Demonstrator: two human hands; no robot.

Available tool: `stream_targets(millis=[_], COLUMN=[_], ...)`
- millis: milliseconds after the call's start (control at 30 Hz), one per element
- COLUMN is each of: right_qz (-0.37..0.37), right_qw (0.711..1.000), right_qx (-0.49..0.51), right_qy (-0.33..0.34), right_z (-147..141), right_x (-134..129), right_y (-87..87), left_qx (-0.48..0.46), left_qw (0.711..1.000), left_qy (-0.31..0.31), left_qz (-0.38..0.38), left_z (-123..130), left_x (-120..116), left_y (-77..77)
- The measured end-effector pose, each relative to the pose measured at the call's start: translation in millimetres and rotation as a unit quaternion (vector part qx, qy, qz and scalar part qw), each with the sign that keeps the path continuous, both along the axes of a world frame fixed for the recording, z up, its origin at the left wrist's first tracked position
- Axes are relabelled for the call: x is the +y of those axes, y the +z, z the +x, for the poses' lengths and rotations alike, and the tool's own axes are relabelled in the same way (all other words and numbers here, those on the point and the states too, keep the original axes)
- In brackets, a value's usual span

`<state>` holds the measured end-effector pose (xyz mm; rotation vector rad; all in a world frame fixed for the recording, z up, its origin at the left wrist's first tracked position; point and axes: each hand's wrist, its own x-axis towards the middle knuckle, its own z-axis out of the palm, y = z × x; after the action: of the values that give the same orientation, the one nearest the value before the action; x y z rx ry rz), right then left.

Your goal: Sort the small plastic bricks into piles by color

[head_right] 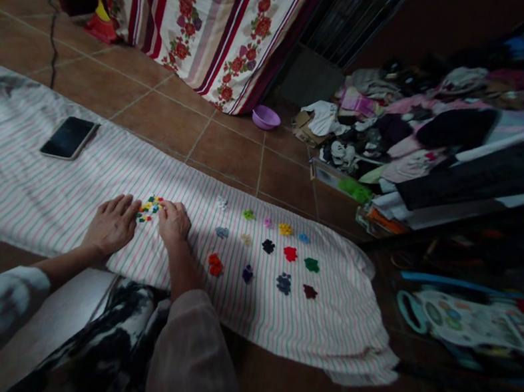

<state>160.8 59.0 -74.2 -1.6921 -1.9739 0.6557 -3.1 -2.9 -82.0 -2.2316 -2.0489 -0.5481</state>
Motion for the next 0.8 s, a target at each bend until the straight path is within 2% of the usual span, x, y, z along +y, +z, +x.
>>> stream_targets(millis=[200, 367, 500, 667, 800], right_qz=[0.024, -0.004, 0.001, -0.003, -0.002], right_qw=[0.998, 0.989, 0.977, 0.972, 0.972], right_qx=[0.064, 0.146, 0.206, 0.230, 0.228], right_qy=[-0.013, -0.036, -0.048, -0.055, -0.058], right_z=[0, 0, 5, 9, 11], right_x=[-1, 1, 1, -1, -6], right_y=[-8.7, -12.7, -16.8, -22.9, -18.9], left_qx=[-0.002, -0.013, -0.013, -0.001, 0.004], left_qw=[1.000, 1.000, 1.000, 1.000, 1.000], left_qy=[-0.006, -0.003, -0.003, -0.008, -0.005], left_qz=[0.001, 0.016, 0.013, 0.006, 0.008], left_z=[-1, -2, -2, -2, -2], left_x=[0, 0, 0, -1, -1], left_y=[-2.6, -3.2, -2.3, -0.5, 1.9])
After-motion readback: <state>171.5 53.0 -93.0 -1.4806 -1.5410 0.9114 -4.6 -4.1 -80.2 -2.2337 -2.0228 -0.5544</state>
